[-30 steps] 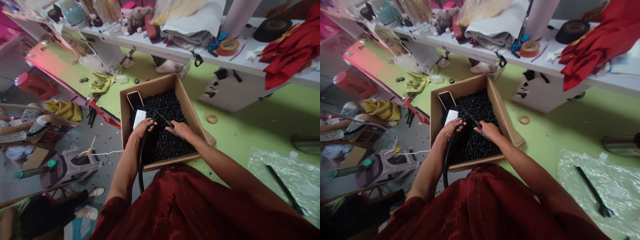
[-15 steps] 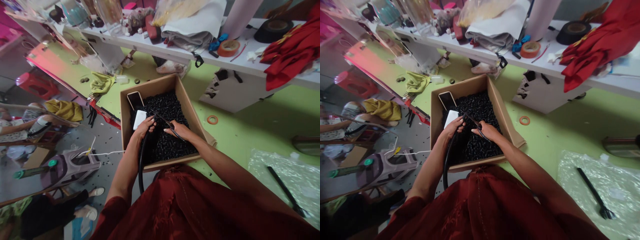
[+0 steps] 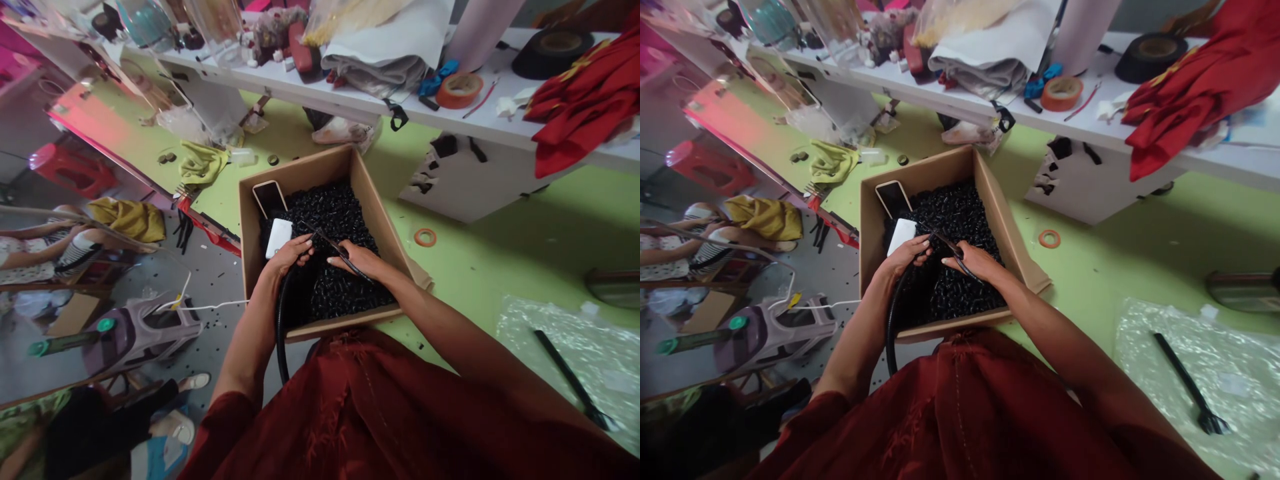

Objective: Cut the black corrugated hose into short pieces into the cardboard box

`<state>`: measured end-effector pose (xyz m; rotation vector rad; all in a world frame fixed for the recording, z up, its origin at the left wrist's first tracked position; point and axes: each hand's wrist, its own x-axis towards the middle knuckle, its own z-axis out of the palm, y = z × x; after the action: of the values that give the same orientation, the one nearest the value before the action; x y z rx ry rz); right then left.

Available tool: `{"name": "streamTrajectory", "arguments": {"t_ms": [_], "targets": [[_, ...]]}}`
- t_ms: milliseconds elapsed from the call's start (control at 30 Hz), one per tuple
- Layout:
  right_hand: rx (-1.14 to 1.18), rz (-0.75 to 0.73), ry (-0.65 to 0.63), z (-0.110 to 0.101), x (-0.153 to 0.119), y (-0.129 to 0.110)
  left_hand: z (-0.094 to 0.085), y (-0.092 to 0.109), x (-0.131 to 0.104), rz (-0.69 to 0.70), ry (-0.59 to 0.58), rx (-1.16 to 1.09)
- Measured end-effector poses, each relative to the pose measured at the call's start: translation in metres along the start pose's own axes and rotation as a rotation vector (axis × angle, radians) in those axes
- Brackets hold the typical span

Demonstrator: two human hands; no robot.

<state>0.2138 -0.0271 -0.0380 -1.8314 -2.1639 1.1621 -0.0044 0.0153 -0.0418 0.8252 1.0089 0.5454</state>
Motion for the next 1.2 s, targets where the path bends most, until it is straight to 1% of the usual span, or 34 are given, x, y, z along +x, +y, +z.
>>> {"name": "streamTrajectory", "arguments": {"t_ms": [133, 333, 600, 933, 1200], "targets": [[-0.010, -0.032, -0.002, 0.000, 0.000, 0.002, -0.001, 0.001, -0.002, -0.011, -0.015, 0.025], [-0.107, -0.052, 0.001, 0.002, 0.000, 0.003, 0.001, 0.001, -0.003, -0.016, -0.041, 0.062], [-0.174, 0.006, -0.018, 0.009, 0.002, 0.007, 0.001, -0.008, 0.004, -0.044, -0.045, 0.047], [-0.226, 0.051, -0.037, 0.010, 0.002, 0.007, 0.002, -0.009, 0.005, -0.078, -0.011, 0.040], [-0.240, 0.057, -0.053, 0.010, 0.001, 0.005, 0.003, -0.010, 0.006, -0.102, 0.034, 0.097]]}}
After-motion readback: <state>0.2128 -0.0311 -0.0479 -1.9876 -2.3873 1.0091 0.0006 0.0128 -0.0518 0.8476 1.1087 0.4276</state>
